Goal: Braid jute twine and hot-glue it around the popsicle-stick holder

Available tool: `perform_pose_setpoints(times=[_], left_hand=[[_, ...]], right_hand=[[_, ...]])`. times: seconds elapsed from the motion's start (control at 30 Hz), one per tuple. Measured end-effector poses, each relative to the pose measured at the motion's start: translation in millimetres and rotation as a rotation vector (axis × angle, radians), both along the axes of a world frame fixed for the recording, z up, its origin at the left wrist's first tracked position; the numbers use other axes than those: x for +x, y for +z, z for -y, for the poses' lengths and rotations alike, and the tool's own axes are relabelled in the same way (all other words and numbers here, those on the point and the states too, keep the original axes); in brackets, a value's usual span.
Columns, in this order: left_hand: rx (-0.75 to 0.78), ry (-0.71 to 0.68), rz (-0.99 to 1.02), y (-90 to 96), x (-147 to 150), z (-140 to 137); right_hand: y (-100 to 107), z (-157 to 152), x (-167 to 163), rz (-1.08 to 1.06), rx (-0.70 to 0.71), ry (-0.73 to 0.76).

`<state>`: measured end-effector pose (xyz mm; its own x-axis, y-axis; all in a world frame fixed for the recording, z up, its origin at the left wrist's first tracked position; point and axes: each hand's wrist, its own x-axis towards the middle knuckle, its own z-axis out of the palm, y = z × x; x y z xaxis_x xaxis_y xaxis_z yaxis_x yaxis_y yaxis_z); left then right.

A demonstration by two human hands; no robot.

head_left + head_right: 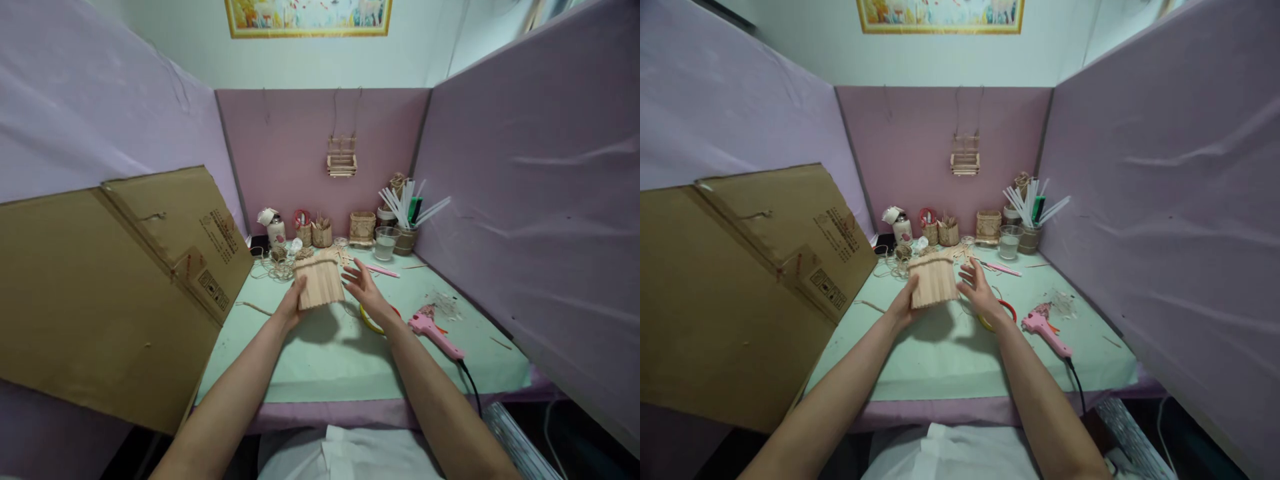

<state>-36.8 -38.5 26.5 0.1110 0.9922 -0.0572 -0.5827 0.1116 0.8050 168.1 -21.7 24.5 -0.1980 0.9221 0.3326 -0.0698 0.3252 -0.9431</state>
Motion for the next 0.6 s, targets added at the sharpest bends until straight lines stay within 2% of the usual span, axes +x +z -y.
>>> perform_pose_setpoints(times=[0.07, 0.1, 0.13, 0.2, 0.23, 0.3, 0.4, 0.6], left_hand=[[-0.048, -0.011, 0.095, 8.2, -5, 0], [-0.060, 0.012, 0.143, 12.9, -9, 1], [-0.075, 0.059, 0.177, 17.6, -13, 2], [-0.104, 0.156, 0.228, 25.7, -20, 5], [-0.107, 0.186, 0.253, 28.8, -24, 6], [-0.088, 0.221, 0.290, 33.0, -29, 8], [-0.056, 0.257, 0.303, 35.6, -32, 10], [-0.076, 0.265, 0.320, 36.6, -31, 10]], right_hand=[[10, 4, 13, 0.208, 0.038, -0.232], [16, 8, 21, 0.418, 0.055, -0.323], [21, 13, 28, 0.684, 0.072, -0.369], [29, 25, 38, 1.186, 0.015, -0.349], [32, 31, 41, 1.310, -0.026, -0.332], [32, 40, 40, 1.421, -0.105, -0.305], [28, 43, 33, 1.467, -0.162, -0.285], [30, 36, 26, 1.520, -0.181, -0.288]])
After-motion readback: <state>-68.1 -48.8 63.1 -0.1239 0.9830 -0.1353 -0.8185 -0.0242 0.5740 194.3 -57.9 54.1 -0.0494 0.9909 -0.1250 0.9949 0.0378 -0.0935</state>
